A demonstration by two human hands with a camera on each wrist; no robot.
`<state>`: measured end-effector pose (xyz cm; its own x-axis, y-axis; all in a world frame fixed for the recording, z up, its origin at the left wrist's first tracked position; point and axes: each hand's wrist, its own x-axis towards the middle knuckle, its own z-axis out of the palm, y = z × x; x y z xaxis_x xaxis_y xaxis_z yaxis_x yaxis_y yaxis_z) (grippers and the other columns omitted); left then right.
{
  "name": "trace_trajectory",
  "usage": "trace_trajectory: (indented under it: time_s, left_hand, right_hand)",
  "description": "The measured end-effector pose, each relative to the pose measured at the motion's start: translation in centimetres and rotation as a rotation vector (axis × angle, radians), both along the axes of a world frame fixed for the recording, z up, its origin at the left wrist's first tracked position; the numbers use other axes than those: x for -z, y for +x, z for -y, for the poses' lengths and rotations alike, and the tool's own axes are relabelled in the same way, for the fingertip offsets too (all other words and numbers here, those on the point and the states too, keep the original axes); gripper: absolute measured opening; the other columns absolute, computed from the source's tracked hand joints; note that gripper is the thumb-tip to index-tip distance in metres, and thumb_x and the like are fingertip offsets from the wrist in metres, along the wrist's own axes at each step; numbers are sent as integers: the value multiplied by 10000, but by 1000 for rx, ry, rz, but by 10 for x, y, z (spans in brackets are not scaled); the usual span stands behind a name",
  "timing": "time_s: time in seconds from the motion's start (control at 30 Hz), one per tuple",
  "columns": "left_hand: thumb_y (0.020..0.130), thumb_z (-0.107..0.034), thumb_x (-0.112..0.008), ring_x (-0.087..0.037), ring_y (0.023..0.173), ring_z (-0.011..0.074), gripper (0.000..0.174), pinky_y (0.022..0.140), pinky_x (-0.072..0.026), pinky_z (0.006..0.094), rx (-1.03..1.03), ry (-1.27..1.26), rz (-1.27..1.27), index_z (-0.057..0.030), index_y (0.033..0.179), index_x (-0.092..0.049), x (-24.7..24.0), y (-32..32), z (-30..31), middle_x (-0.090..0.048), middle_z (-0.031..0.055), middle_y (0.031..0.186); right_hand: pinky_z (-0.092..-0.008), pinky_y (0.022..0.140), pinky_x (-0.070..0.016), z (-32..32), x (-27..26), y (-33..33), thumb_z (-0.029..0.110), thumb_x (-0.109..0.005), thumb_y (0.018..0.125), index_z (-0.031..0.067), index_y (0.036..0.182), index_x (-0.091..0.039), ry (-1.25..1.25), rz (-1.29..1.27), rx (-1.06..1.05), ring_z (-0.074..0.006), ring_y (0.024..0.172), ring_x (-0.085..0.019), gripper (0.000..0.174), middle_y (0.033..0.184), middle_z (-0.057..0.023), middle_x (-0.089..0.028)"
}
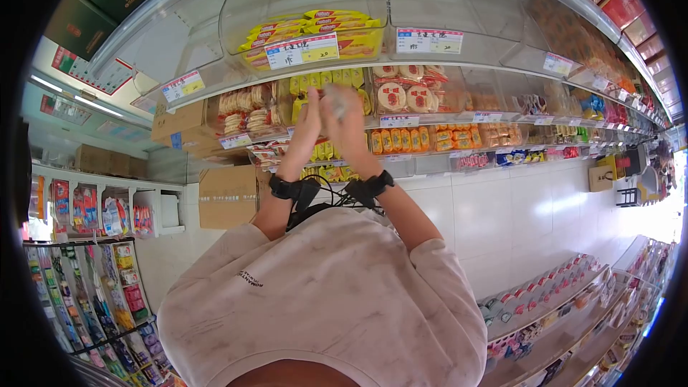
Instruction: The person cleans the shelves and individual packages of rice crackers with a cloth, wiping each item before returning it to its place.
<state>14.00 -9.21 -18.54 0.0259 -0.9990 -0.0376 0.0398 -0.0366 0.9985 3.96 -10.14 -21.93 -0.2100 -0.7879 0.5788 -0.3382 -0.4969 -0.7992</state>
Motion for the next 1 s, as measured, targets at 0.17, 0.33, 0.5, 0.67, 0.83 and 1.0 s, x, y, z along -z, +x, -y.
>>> trace_trajectory:
  time_s: [0.17,0.33,0.5,0.67,0.83,1.0]
  left_hand:
    - [1057,-533,-381,-440,663,76,587,581,-379,268,99,81,3,-17,877,-594,-2,15,3,-527,15,733]
    - [1048,-540,-403,-479,680,82,585,617,-405,255,89,62,155,5,987,-604,13,20,5,-560,21,759]
    - [1049,-531,-398,-566,1020,187,659,901,-440,309,-46,-76,20,77,1239,-567,4,19,7,-619,161,1084]
    - [1018,-602,-398,-521,1237,254,784,1045,-393,345,-110,-26,234,80,1402,-457,21,30,11,-580,203,1269]
    - [988,-643,-432,-532,1241,224,738,1029,-437,355,280,384,-612,-6,1346,-532,8,41,11,-535,137,1335]
    - [975,-661,-442,-555,1194,178,694,992,-474,343,83,269,-674,-67,1326,-511,-12,25,-3,-562,75,1275]
  right_hand:
    - [-348,851,-491,-2,-1,-9,304,-488,1044,-66,1175,-613,383,186,-351,-257,992,-636,411,1177,-208,-627]
    - [-322,814,-500,22,-7,-30,346,-486,1048,-24,1149,-627,812,380,-324,-173,968,-625,409,1138,-133,-647]
    - [-283,772,-493,-1,-28,-22,277,-582,1018,23,1181,-606,738,801,-541,-91,928,-582,303,1030,-34,-636]
    - [-262,775,-500,2,-18,-28,225,-648,983,29,1227,-602,442,382,-524,-84,897,-598,317,1086,-34,-658]
    - [-354,970,-477,-2,-26,-30,170,-617,963,40,1311,-588,253,0,-434,-235,1083,-627,372,1261,-159,-627]
    - [-505,1133,-321,-27,-44,-5,310,-561,971,52,1339,-586,-73,-484,-336,-372,1358,-438,450,1429,-191,-514]
